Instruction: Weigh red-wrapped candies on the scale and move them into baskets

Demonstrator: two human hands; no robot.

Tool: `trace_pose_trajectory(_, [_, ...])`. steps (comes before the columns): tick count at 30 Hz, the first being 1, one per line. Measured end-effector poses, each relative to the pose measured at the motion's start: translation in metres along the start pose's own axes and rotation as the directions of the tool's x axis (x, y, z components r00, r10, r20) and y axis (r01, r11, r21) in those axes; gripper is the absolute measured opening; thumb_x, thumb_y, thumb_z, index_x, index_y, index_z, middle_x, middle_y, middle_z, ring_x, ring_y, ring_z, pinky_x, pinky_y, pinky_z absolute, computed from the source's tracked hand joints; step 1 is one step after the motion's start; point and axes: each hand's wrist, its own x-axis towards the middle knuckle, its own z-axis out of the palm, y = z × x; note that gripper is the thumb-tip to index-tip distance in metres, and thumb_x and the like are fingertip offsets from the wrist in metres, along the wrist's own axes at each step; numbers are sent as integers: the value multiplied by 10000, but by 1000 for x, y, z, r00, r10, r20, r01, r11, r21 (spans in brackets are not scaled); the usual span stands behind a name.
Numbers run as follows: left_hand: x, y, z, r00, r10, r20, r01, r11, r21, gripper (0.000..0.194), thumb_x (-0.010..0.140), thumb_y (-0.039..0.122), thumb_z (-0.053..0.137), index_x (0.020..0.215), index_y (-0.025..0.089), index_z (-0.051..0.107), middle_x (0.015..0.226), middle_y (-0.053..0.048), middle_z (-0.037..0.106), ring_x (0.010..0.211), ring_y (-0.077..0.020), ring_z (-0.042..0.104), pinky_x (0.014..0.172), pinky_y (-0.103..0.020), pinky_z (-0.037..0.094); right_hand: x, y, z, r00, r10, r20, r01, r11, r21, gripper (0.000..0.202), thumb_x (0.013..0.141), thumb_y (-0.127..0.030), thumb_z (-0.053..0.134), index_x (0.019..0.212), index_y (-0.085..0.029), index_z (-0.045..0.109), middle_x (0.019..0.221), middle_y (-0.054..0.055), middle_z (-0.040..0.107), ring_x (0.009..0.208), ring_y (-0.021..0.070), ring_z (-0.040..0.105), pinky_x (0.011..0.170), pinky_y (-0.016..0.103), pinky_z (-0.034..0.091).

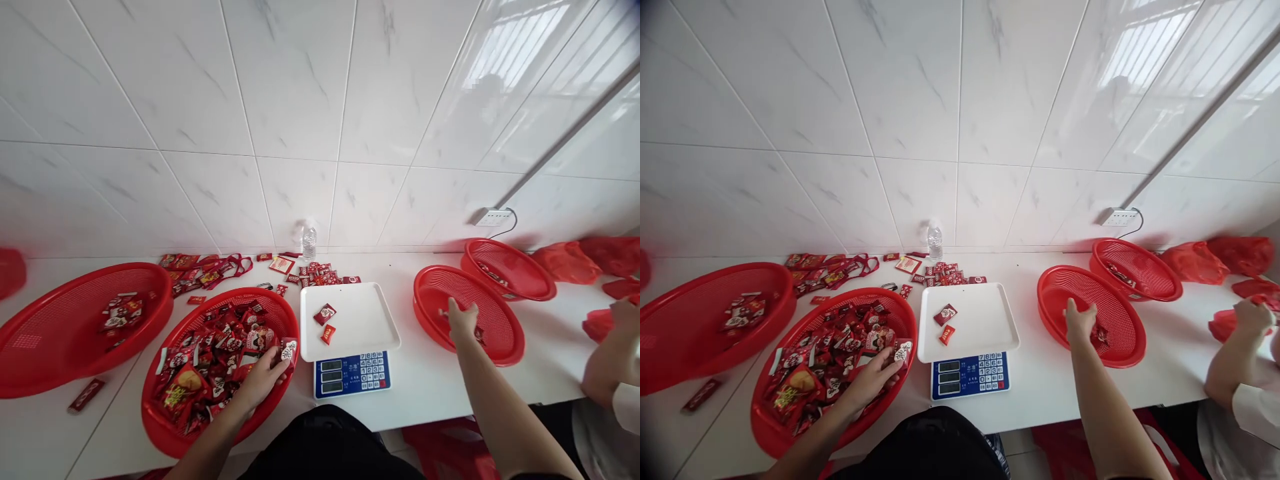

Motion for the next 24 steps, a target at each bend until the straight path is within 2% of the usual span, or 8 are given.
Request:
trace_pose_trajectory(2, [-2,-1,0,1000,0,1,0,1000,0,436,722,431,581,1087,194,557,934,-43,677,838,-198,623,707,-277,493,-32,8,36,976,-155,154,172,980,-102,803,629,-471,692,1323,-242,359,1477,100,231,1350,287,212,1096,438,247])
trace_pose_trajectory(5, [-3,-3,0,999,26,25,-26,999,-21,424,735,421,572,1089,189,557,979,-54,667,878,-201,613,732,-281,485,-98,30,95,848,-263,461,362,922,-139,622,604,-469,715,1165,-246,565,1382,72,426,1311,277,308,1095,408,245])
trace_pose_trajectory(6, [-4,-4,1,998,42,38,-41,999,-25,424,741,420,568,1094,187,555,995,-56,663,884,-200,610,743,-282,481,-120,38,113,760,-284,585,443,885,-146,613,586,-465,734,1145,-264,588,1397,57,417,1320,278,296,1095,409,239])
trace_pose_trajectory(8, [-5,-7,0,997,66,50,-65,998,-17,427,746,425,566,1097,182,553,997,-57,658,867,-194,606,754,-284,472,-158,52,141,385,-245,890,799,570,-189,672,706,-555,606,1313,-327,430,1505,28,223,1385,274,124,1107,482,127])
trace_pose_trajectory(11, [-7,-12,-4,998,65,23,-66,998,21,449,738,452,569,1095,179,555,964,-53,656,816,-190,598,740,-286,460,-190,65,163,166,-62,984,946,291,-141,734,766,-636,480,1401,-338,263,1535,29,110,1397,275,10,1090,529,45])
trace_pose_trajectory(14, [-11,-18,-9,999,46,-8,-46,999,24,497,710,478,592,1107,180,560,936,-53,656,820,-200,590,733,-288,449,-193,71,167,149,-60,987,948,294,-125,624,807,-598,452,1357,-318,360,1498,49,244,1380,267,106,1089,505,60])
trace_pose_trajectory(17, [-15,-25,-11,999,35,4,-35,999,0,514,695,505,596,1086,172,575,893,-51,655,812,-204,583,726,-292,443,-186,75,162,206,-113,972,916,372,-151,389,887,-468,376,1202,-300,530,1338,65,475,1277,254,318,1051,459,207])
trace_pose_trajectory(24, [-10,-29,-7,998,62,13,-62,998,2,496,711,504,573,1073,164,570,919,-63,650,832,-203,580,766,-305,431,-170,81,149,556,-183,811,641,716,-278,283,811,-494,493,928,-254,589,873,43,656,813,229,600,726,354,465])
